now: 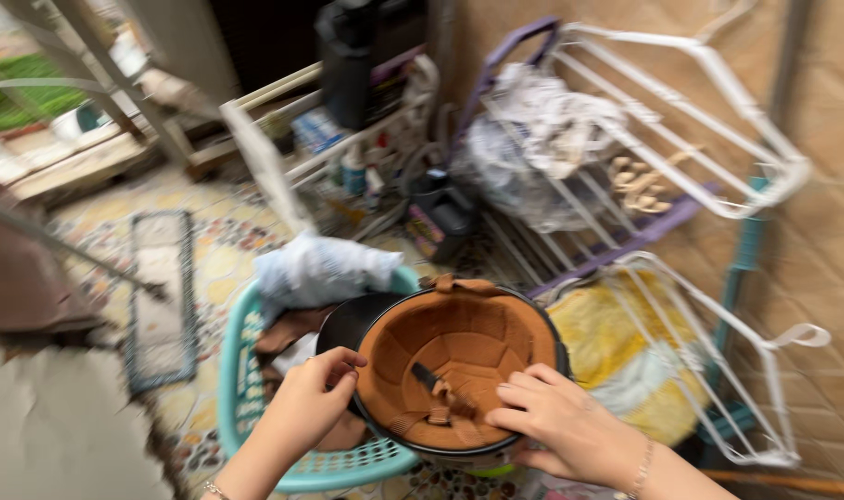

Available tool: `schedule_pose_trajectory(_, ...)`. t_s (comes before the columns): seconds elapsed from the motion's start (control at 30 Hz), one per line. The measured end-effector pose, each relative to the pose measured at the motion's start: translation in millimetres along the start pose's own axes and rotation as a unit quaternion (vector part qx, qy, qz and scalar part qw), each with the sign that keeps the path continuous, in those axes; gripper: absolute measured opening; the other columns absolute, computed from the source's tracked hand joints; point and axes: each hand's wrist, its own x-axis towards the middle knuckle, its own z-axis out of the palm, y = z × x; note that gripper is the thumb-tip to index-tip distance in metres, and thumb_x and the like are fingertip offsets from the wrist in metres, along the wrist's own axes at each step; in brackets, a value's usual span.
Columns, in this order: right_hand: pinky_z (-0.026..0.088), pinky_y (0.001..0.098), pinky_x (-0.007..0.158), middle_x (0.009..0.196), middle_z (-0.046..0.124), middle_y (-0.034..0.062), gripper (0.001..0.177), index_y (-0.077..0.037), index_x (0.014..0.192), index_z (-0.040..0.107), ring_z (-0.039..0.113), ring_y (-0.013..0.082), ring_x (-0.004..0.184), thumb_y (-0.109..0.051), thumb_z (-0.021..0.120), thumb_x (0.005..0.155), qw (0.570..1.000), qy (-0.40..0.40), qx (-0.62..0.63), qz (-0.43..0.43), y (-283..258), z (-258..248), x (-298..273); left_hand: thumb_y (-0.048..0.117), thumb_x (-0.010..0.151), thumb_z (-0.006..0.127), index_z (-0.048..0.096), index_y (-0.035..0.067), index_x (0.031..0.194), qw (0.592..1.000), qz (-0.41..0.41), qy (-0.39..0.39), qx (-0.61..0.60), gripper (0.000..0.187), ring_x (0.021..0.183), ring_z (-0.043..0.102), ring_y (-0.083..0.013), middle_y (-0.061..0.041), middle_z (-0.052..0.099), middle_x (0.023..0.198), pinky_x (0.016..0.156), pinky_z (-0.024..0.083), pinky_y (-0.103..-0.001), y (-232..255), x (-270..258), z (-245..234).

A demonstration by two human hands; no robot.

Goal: The person loads various clothing items from a laundry basket into a top-loading washing machine on a balcony. They handle shirts, pants, and other garments one by one, shaking them out before placing them inside the machine.

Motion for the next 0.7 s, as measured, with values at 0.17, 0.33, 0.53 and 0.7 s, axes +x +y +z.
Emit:
schedule_pose_trajectory(0.17,0.041,0.0434,0.095,0.098,0.057,0.0068,0.054,-0.010,0.110,0.065,0.057,0.0283,0.101,-0.014,0.087,0.061,0.993,0.084,-0.026,0.082,9.7,-22.9,-96.1,0.018,0.086,0.062,0.073,0.008,0.110,0.993,0.101,-0.061,0.010,0.029,0.086,0.077,-0.0221,-0.011,0.080,0.093,0.079,0.059,-0.034,61.9,17.7,48.3)
schedule_pose_trajectory(0.33,0.042,0.0439,0.092,0.103,0.060,0.0085,0.060,-0.009,0.109,0.067,0.056,0.0337,0.106,-0.017,0.086,0.053,0.978,0.142,-0.072,0.133,20.4,-17.4,-172.9,0.016,0.086,0.064,0.074,0.007,0.111,0.972,0.193,-0.112,0.074,0.028,0.095,0.072,-0.0292,-0.012,0.079,0.098,0.084,0.055,-0.039,118.0,22.2,95.5)
schedule_pose_trajectory(0.53,0.045,0.0391,0.090,0.100,0.061,0.0058,0.052,-0.010,0.112,0.069,0.057,0.0276,0.098,-0.028,0.088,0.067,0.939,0.143,0.005,0.311,16.8,-1.1,-230.8,0.019,0.088,0.061,0.070,0.010,0.117,0.958,0.132,-0.228,0.113,0.031,0.095,0.075,-0.0288,-0.011,0.078,0.102,0.087,0.058,-0.037,152.4,28.1,141.0)
schedule_pose_trajectory(0.7,0.045,0.0382,0.086,0.103,0.064,0.0062,0.062,-0.007,0.116,0.070,0.056,0.0276,0.093,-0.035,0.089,0.064,0.906,0.180,0.044,0.380,12.2,37.0,-255.3,0.019,0.089,0.061,0.071,0.009,0.117,0.951,0.133,-0.250,0.124,0.031,0.096,0.075,-0.0284,-0.013,0.078,0.102,0.088,0.058,-0.037,136.3,27.8,171.4)
